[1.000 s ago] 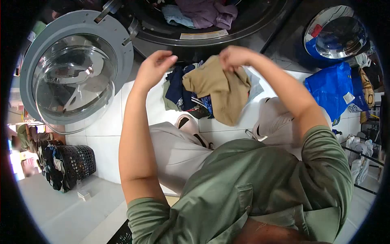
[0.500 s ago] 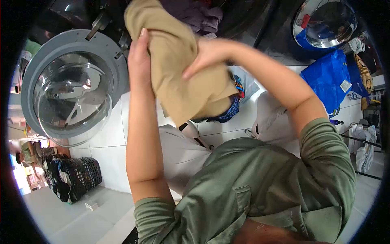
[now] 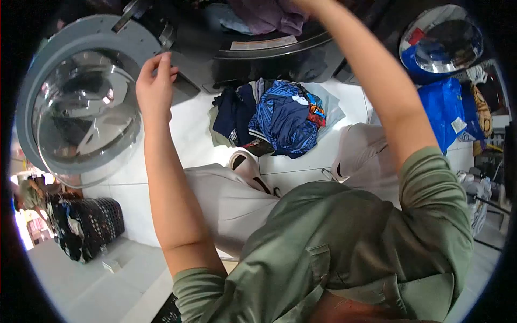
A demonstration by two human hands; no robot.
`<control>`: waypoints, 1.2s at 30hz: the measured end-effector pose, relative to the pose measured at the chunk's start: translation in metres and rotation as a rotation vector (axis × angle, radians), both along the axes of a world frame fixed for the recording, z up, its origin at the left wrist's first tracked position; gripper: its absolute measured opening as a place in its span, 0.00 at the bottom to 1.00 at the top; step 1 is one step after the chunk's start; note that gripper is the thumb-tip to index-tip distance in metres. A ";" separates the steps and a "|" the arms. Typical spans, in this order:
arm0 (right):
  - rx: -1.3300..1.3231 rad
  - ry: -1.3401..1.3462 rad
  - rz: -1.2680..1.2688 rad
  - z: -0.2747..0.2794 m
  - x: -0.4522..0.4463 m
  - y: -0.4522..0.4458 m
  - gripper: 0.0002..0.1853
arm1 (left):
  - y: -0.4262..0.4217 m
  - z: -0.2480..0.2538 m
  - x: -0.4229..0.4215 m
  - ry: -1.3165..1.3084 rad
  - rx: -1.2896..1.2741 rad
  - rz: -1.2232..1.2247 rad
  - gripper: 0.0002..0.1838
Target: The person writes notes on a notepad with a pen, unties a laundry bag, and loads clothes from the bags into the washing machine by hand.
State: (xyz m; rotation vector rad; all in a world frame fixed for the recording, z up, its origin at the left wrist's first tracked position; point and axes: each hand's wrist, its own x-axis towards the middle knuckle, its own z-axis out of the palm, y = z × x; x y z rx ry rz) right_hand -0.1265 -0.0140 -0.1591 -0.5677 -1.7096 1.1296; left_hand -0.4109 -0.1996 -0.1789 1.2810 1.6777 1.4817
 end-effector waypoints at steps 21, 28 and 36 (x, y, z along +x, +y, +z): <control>0.593 -0.418 -0.223 0.012 -0.025 -0.109 0.13 | 0.002 -0.006 0.090 -0.539 0.035 -0.330 0.22; -0.266 -0.788 0.326 -0.062 -0.048 -0.075 0.17 | -0.007 0.009 0.022 0.354 -0.354 -0.076 0.34; 0.503 -0.765 0.006 -0.088 -0.001 0.021 0.25 | 0.001 -0.019 0.005 0.384 -0.097 -0.047 0.20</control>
